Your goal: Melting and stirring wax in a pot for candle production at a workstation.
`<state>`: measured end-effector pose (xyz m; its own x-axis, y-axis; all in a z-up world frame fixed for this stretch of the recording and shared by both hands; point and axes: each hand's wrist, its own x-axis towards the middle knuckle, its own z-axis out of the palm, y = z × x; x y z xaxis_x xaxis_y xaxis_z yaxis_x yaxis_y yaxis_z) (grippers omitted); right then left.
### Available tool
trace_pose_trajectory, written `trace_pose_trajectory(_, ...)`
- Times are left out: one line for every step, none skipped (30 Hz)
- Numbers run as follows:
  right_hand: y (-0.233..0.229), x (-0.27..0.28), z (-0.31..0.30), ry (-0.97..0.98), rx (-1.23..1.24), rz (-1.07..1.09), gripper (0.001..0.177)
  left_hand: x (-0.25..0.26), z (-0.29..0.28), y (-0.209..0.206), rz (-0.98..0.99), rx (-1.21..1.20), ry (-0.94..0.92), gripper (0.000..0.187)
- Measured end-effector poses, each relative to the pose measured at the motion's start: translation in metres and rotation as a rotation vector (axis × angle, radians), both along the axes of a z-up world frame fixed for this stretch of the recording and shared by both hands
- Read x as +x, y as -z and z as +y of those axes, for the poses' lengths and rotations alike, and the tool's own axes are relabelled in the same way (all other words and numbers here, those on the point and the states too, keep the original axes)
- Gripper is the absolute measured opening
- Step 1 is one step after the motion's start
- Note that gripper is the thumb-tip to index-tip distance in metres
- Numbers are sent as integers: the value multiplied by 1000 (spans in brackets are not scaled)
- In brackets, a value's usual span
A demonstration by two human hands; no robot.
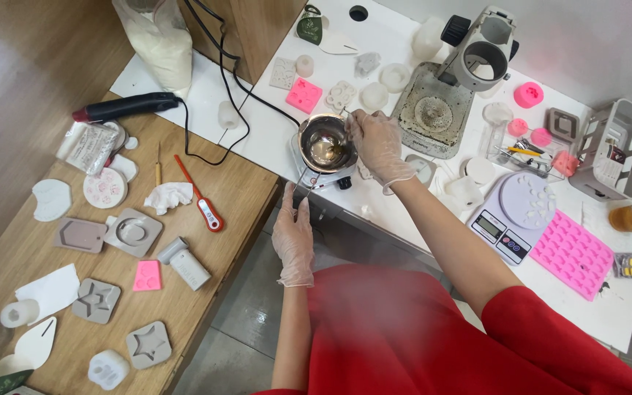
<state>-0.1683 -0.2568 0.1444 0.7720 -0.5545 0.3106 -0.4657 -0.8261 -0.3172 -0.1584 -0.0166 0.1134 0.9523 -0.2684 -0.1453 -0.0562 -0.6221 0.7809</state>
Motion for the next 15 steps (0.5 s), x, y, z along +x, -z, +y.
trace_pose_trajectory(-4,-2,2,9,-8,-20,27,1,0,1,19,-18,-2,67)
trace_pose_trajectory(-8,-3,5,8,-11,-24,27,4,0,-11,14,-21,-2,67)
trace_pose_trajectory(-12,-5,8,-12,-19,-1,28,6,1,-23,166,-31,-17,61)
trace_pose_trajectory(-17,-5,10,-31,-31,20,30,10,0,-36,315,-45,-28,55)
trace_pose_trajectory(-18,-5,10,-30,-37,13,30,7,2,-33,308,-51,-26,55)
trace_pose_trajectory(-19,-4,9,-22,-54,21,28,4,4,-30,205,-19,17,53)
trace_pose_trajectory(-21,-3,8,-13,-71,29,27,2,6,-27,101,14,58,53)
trace_pose_trajectory(-16,-2,8,-15,-80,18,27,2,6,-29,90,6,56,53)
trace_pose_trajectory(-12,0,9,8,26,19,32,2,6,-30,122,-13,54,55)
trace_pose_trajectory(-7,1,9,30,134,21,37,1,7,-31,155,-30,52,57)
trace_pose_trajectory(-6,2,9,28,127,11,37,2,6,-28,144,-36,51,57)
trace_pose_trajectory(-4,2,9,36,166,46,37,2,6,-25,137,-5,58,56)
trace_pose_trajectory(-3,3,10,44,205,80,39,3,6,-22,130,26,65,56)
trace_pose_trajectory(-7,2,10,42,202,74,39,3,6,-24,124,24,63,56)
trace_pose_trajectory(-11,2,9,75,183,89,38,3,7,-25,147,28,69,56)
